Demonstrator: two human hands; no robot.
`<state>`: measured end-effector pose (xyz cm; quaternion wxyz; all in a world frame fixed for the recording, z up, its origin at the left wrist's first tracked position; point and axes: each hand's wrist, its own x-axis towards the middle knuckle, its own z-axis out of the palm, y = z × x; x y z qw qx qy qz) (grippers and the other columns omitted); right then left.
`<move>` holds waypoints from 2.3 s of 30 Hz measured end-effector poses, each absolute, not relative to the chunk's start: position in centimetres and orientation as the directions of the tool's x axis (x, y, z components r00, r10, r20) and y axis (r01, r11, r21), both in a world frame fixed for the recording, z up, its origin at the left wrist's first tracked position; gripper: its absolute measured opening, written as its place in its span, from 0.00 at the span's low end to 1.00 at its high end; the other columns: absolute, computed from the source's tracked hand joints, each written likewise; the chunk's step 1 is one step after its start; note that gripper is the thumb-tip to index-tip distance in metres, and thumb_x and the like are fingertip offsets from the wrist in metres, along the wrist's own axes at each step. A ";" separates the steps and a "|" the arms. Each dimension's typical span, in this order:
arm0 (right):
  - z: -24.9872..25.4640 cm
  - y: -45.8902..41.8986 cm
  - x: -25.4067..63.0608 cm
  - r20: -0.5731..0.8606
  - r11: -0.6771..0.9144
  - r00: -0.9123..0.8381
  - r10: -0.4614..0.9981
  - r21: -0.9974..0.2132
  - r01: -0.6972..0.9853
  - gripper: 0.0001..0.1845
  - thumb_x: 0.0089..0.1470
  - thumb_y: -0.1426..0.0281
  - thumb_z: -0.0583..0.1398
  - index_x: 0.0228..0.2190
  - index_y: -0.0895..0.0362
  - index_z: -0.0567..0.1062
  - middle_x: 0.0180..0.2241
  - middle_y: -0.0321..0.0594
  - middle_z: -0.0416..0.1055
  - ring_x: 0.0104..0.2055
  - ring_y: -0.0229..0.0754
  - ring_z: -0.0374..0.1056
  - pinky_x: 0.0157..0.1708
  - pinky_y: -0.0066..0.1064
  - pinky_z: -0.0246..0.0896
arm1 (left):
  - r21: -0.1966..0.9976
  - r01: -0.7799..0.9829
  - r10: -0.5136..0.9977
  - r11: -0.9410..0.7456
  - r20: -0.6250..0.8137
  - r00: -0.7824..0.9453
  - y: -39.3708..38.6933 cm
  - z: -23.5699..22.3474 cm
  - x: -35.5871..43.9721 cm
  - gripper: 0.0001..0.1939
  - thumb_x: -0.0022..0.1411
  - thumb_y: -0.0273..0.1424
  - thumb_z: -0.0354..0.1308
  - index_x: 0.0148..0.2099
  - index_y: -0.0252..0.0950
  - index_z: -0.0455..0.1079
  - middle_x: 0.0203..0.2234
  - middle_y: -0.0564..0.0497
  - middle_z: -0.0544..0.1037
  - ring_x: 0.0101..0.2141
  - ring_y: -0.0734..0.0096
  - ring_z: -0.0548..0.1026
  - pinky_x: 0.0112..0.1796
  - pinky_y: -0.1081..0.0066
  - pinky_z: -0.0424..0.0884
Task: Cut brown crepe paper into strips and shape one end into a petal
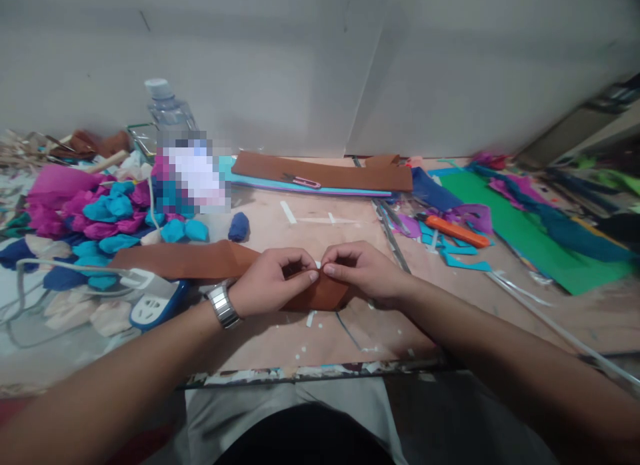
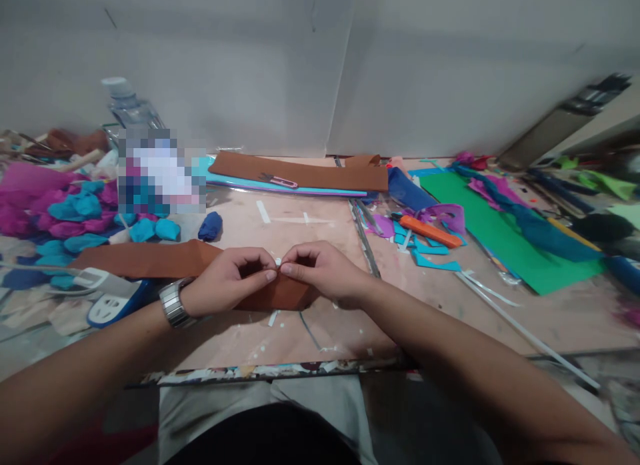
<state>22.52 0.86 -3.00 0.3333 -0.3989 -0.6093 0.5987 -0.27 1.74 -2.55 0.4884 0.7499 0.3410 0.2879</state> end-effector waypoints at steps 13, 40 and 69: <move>-2.6 0.9 22.7 -0.064 -0.003 -0.486 0.872 -0.992 0.125 0.18 0.52 0.56 0.71 0.32 0.59 0.80 0.29 0.36 0.72 0.32 0.37 0.64 0.33 0.29 0.58 | 0.936 0.243 0.779 -0.256 0.050 0.625 1.8 -2.6 -0.3 0.11 0.67 0.36 0.61 0.37 0.33 0.75 0.30 0.52 0.76 0.33 0.71 0.70 0.37 0.72 0.66; -2.6 0.5 22.3 -0.086 -0.015 -0.436 0.896 -0.986 0.165 0.18 0.53 0.56 0.69 0.28 0.58 0.77 0.26 0.34 0.69 0.29 0.36 0.61 0.30 0.29 0.55 | 0.933 0.270 0.781 -0.237 0.018 0.625 1.6 -2.6 -0.1 0.12 0.66 0.37 0.62 0.35 0.33 0.79 0.28 0.51 0.80 0.30 0.72 0.73 0.34 0.74 0.67; -2.7 0.7 22.7 -0.032 0.071 -0.426 0.904 -0.972 0.222 0.15 0.54 0.57 0.69 0.30 0.58 0.79 0.28 0.38 0.74 0.31 0.39 0.66 0.31 0.30 0.60 | 0.942 0.302 0.708 -0.144 -0.116 0.697 2.1 -2.4 -0.5 0.21 0.68 0.44 0.60 0.29 0.32 0.72 0.20 0.56 0.67 0.24 0.77 0.60 0.26 0.75 0.55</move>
